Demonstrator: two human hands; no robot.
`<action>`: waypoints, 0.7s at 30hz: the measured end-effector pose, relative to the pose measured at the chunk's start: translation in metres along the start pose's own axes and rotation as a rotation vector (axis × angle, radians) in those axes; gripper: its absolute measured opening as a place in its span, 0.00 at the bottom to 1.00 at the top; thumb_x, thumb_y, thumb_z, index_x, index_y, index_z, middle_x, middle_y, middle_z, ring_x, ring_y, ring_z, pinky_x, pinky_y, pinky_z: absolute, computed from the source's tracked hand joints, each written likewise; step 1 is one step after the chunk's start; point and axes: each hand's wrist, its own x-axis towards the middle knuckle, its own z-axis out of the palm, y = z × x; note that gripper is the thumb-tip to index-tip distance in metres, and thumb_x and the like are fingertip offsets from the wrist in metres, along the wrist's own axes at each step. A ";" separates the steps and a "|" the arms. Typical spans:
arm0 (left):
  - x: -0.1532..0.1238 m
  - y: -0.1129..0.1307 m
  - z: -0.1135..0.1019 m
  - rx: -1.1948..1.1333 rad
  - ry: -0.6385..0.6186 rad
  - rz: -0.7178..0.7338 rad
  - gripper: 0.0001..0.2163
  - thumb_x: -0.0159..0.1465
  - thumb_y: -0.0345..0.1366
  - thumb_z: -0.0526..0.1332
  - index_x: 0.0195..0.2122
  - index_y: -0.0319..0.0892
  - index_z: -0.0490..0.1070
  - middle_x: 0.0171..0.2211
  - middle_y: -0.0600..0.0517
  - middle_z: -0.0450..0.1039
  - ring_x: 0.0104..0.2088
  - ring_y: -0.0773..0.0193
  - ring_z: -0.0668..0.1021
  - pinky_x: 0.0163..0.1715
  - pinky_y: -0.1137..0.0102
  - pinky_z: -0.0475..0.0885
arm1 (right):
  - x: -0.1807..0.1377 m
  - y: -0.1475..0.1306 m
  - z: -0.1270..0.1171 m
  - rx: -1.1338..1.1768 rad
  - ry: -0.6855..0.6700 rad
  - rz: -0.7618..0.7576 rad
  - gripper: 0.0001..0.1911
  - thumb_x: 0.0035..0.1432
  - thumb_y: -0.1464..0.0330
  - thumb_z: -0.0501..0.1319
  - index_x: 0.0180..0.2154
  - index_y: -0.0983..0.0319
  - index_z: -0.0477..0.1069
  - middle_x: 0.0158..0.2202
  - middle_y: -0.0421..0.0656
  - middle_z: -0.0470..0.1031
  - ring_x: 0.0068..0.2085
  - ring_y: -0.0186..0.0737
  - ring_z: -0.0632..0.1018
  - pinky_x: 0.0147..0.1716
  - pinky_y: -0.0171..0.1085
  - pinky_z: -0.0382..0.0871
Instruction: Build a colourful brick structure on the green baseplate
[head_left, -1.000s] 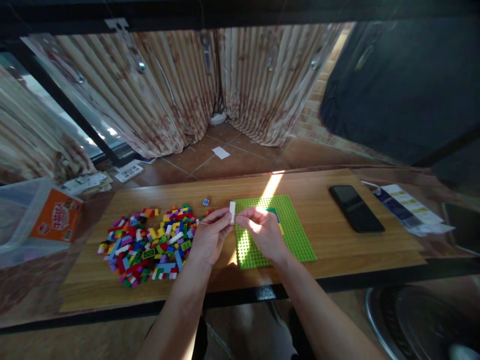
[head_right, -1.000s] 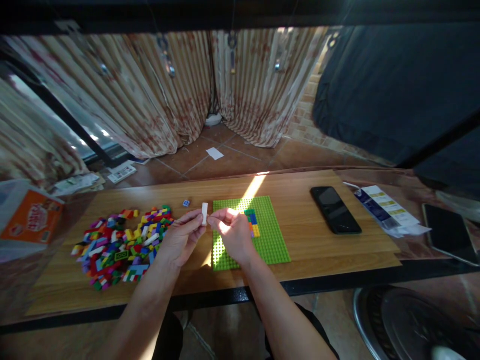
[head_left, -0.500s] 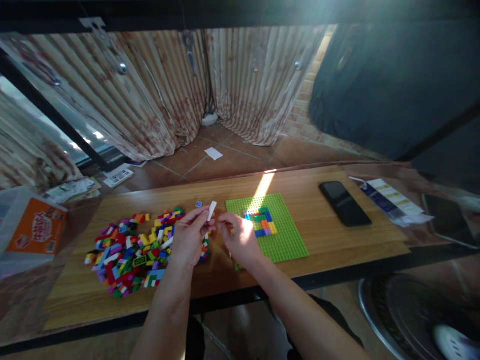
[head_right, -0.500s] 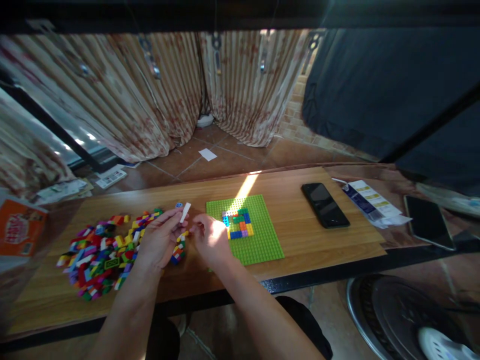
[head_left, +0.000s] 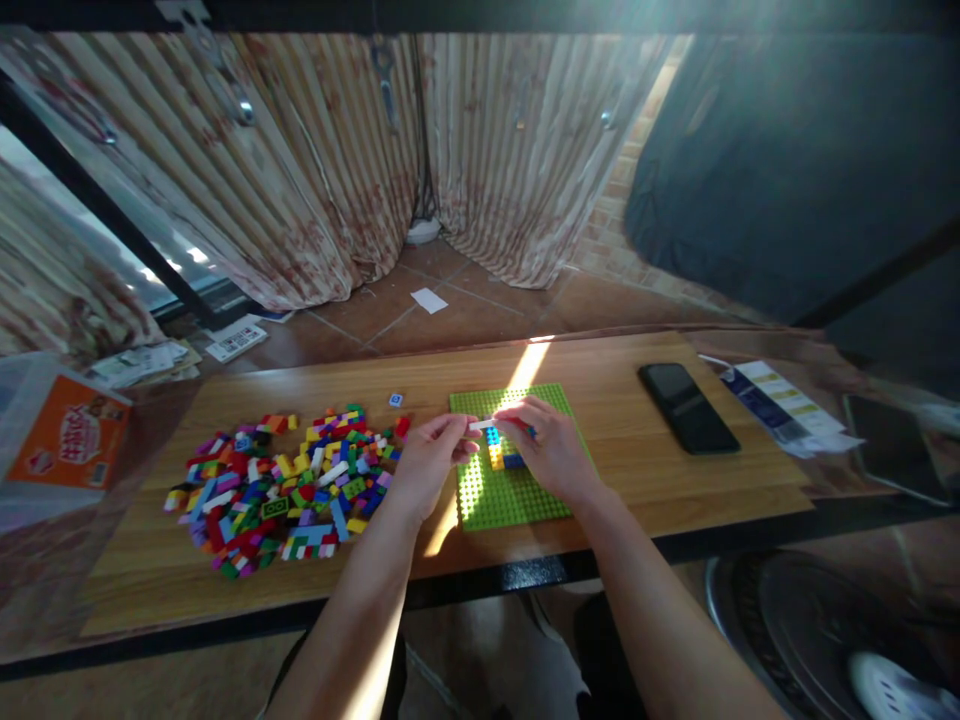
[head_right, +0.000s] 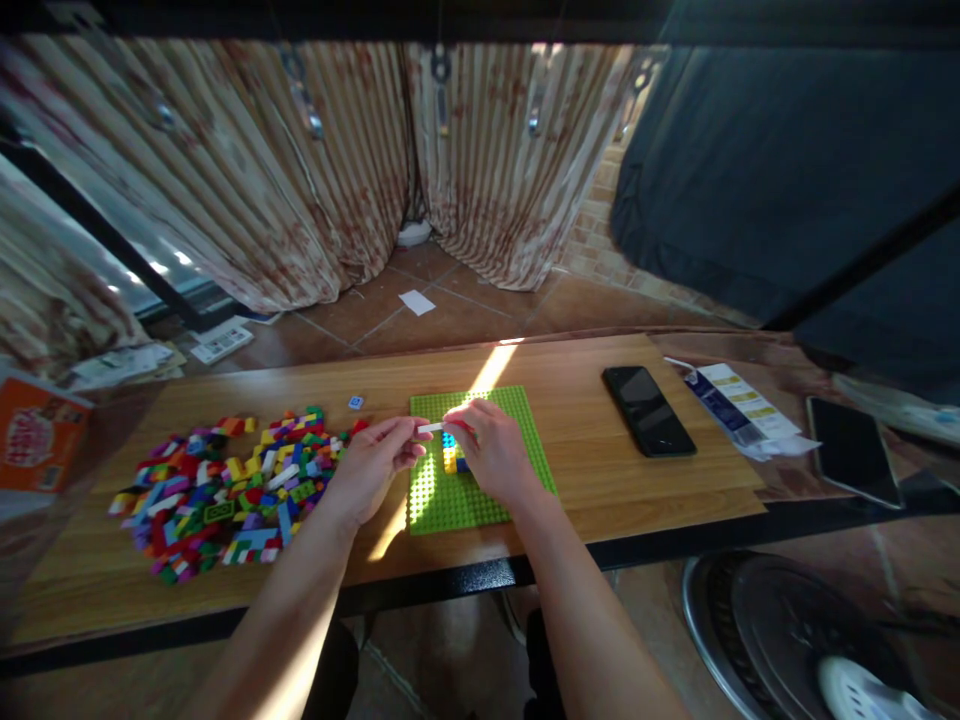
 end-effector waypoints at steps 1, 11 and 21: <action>0.002 -0.002 0.003 0.042 0.024 0.033 0.13 0.55 0.43 0.65 0.33 0.37 0.78 0.29 0.48 0.77 0.24 0.71 0.74 0.25 0.76 0.67 | 0.000 0.006 -0.004 -0.026 0.001 0.025 0.09 0.63 0.66 0.57 0.34 0.58 0.76 0.35 0.43 0.76 0.39 0.40 0.75 0.39 0.39 0.68; 0.013 -0.022 0.007 0.666 0.042 0.255 0.13 0.61 0.35 0.58 0.46 0.41 0.75 0.32 0.50 0.77 0.28 0.66 0.75 0.27 0.73 0.69 | 0.000 0.051 -0.014 -0.159 -0.013 0.044 0.07 0.61 0.68 0.61 0.31 0.58 0.77 0.36 0.45 0.75 0.41 0.42 0.75 0.42 0.43 0.68; 0.003 -0.015 0.018 1.025 0.002 0.318 0.14 0.64 0.33 0.57 0.50 0.43 0.74 0.45 0.48 0.77 0.40 0.61 0.78 0.46 0.66 0.72 | 0.002 0.050 -0.009 -0.186 -0.026 0.004 0.06 0.60 0.70 0.62 0.30 0.58 0.77 0.36 0.44 0.75 0.40 0.42 0.74 0.42 0.42 0.68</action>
